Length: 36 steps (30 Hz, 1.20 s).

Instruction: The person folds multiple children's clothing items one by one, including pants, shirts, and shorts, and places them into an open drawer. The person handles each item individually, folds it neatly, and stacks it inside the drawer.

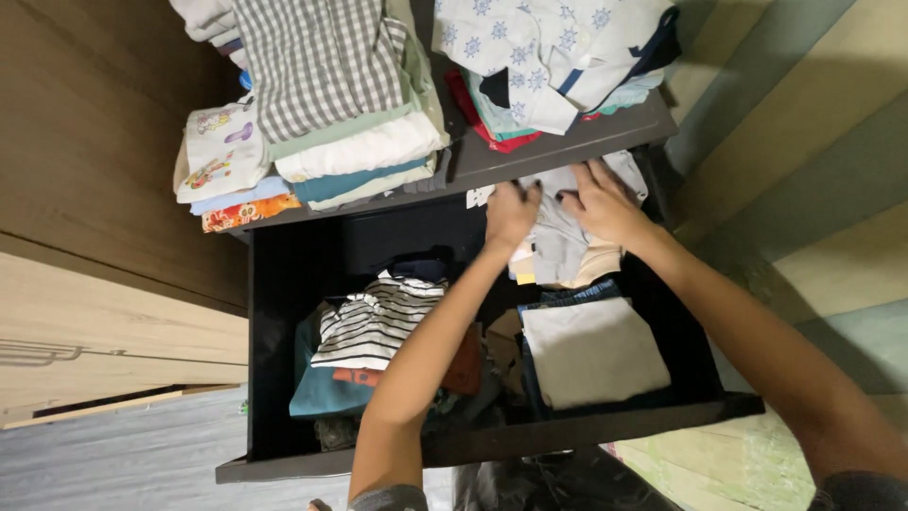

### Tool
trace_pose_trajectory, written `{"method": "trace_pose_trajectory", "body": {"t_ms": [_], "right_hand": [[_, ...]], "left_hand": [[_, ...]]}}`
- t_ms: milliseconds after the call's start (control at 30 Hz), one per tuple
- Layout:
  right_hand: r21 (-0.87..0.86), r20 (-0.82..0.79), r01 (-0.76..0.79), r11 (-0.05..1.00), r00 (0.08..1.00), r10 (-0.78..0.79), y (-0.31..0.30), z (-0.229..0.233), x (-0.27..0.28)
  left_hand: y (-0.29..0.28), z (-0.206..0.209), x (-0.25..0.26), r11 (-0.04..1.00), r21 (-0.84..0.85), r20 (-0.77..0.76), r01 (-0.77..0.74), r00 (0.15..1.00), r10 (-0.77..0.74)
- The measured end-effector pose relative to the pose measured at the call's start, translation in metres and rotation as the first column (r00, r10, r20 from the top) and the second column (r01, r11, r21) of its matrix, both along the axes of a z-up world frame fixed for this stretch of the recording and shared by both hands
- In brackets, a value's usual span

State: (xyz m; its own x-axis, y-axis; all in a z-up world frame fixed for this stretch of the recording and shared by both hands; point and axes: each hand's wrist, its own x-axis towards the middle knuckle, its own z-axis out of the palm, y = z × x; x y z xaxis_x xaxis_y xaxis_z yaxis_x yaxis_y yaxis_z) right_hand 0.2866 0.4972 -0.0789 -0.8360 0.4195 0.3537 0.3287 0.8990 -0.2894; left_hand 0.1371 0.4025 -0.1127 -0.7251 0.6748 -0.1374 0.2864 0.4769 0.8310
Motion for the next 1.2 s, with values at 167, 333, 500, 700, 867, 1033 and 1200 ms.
{"method": "trace_pose_trajectory", "body": {"t_ms": [167,333,500,700,867,1033,1200], "right_hand": [[-0.078,0.393,0.119,0.990,0.916,-0.080,-0.001,-0.002,-0.014],[-0.124,0.431,0.180,0.976,0.895,-0.110,0.006,-0.005,-0.018],[-0.135,0.480,0.222,0.966,0.867,-0.132,0.024,-0.026,-0.036],[-0.121,0.460,0.179,0.976,0.881,-0.105,0.029,-0.042,-0.040],[-0.163,0.576,0.098,0.982,0.818,0.014,0.009,0.016,-0.020],[0.221,0.660,0.052,0.974,0.727,-0.189,0.035,-0.021,-0.001],[0.194,0.652,0.070,0.978,0.736,-0.182,0.023,-0.018,0.008]], "left_hand": [[-0.044,0.061,0.035,0.975,-0.218,-0.564,-0.030,0.819,-0.101],[-0.037,0.056,0.021,0.941,-0.293,-0.221,0.168,0.946,-0.237],[0.047,-0.074,-0.038,0.972,-0.158,-0.052,0.171,0.982,-0.181],[0.008,-0.017,-0.020,0.986,-0.081,-0.004,0.148,0.989,-0.149],[0.008,-0.026,-0.026,0.977,-0.159,0.014,0.142,0.990,-0.141],[-0.026,0.046,0.010,0.924,-0.365,-0.235,0.110,0.950,-0.206],[-0.050,0.065,0.044,0.889,-0.421,-0.567,0.179,0.713,-0.413]]}}
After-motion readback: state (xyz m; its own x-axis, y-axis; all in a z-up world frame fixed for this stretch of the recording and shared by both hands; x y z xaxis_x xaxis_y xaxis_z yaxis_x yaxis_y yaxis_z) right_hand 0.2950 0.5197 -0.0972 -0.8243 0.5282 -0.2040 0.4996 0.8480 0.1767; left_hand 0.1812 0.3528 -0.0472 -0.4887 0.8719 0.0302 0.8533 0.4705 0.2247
